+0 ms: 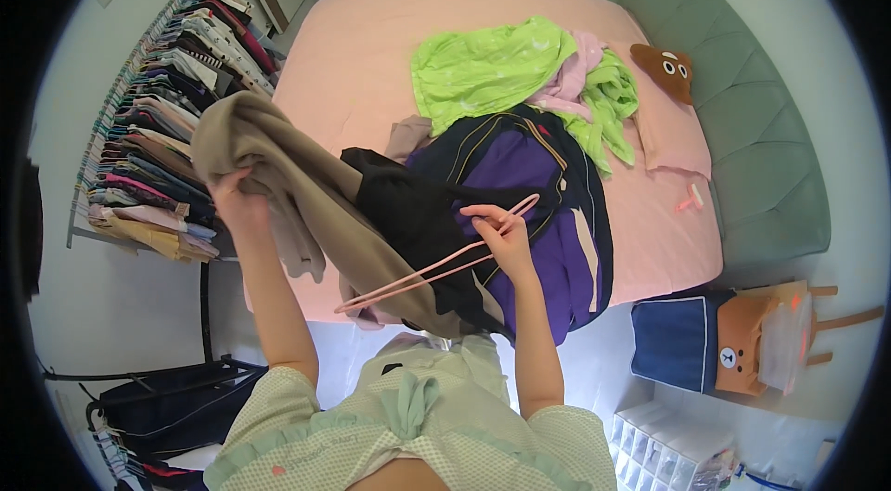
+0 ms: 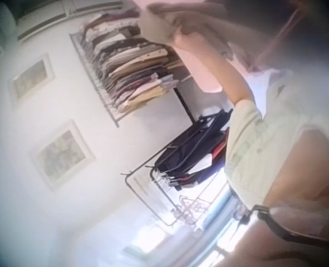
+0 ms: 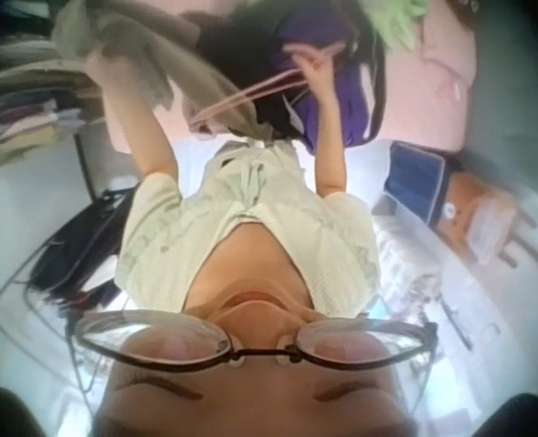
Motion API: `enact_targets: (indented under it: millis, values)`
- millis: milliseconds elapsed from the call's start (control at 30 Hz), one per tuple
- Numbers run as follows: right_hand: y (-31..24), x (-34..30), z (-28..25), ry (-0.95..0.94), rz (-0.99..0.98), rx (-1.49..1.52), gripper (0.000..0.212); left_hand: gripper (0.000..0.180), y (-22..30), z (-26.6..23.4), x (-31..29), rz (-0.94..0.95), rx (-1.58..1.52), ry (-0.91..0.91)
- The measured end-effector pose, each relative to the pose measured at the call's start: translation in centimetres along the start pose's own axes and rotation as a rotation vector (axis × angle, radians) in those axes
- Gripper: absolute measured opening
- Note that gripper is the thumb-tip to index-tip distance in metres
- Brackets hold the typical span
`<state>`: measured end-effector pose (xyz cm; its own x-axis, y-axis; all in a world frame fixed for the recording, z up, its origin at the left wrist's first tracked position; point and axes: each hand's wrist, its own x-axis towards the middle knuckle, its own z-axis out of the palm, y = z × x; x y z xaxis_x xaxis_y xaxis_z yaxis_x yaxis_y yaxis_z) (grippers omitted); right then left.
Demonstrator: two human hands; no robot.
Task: The person hangs clothes on a rack using hangers. They take hangers from the rack, place them inside different shirts and jackets, and then hang the garments back on the rack.
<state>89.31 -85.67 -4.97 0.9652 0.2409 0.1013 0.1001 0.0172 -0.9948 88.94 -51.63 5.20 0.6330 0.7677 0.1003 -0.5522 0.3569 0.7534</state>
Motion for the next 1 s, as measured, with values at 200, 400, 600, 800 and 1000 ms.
enact_targets:
  millis: [200,400,600,800,1000]
  values:
    - [0.0,-2.6,0.0,0.231,0.006,0.100,0.023,0.063,-10.1,-1.6,-11.3,0.008,0.647,-0.885]
    - [3.2,-4.1,-5.2,0.027,0.667,0.069,0.036,0.054,-17.3,-2.6,-23.3,-0.318,0.471,-1.269]
    - [6.2,-5.8,-6.5,0.154,0.652,0.172,0.017,0.043,-18.2,-2.2,-26.4,-0.054,0.923,-1.527]
    - [7.3,-5.3,-11.0,0.129,0.386,0.120,0.011,0.017,-21.9,-3.8,-22.8,-0.559,0.572,-0.931]
    - [6.3,-5.7,-20.3,0.086,0.254,0.157,0.013,0.055,-25.9,-4.5,-19.7,0.195,1.267,-0.679]
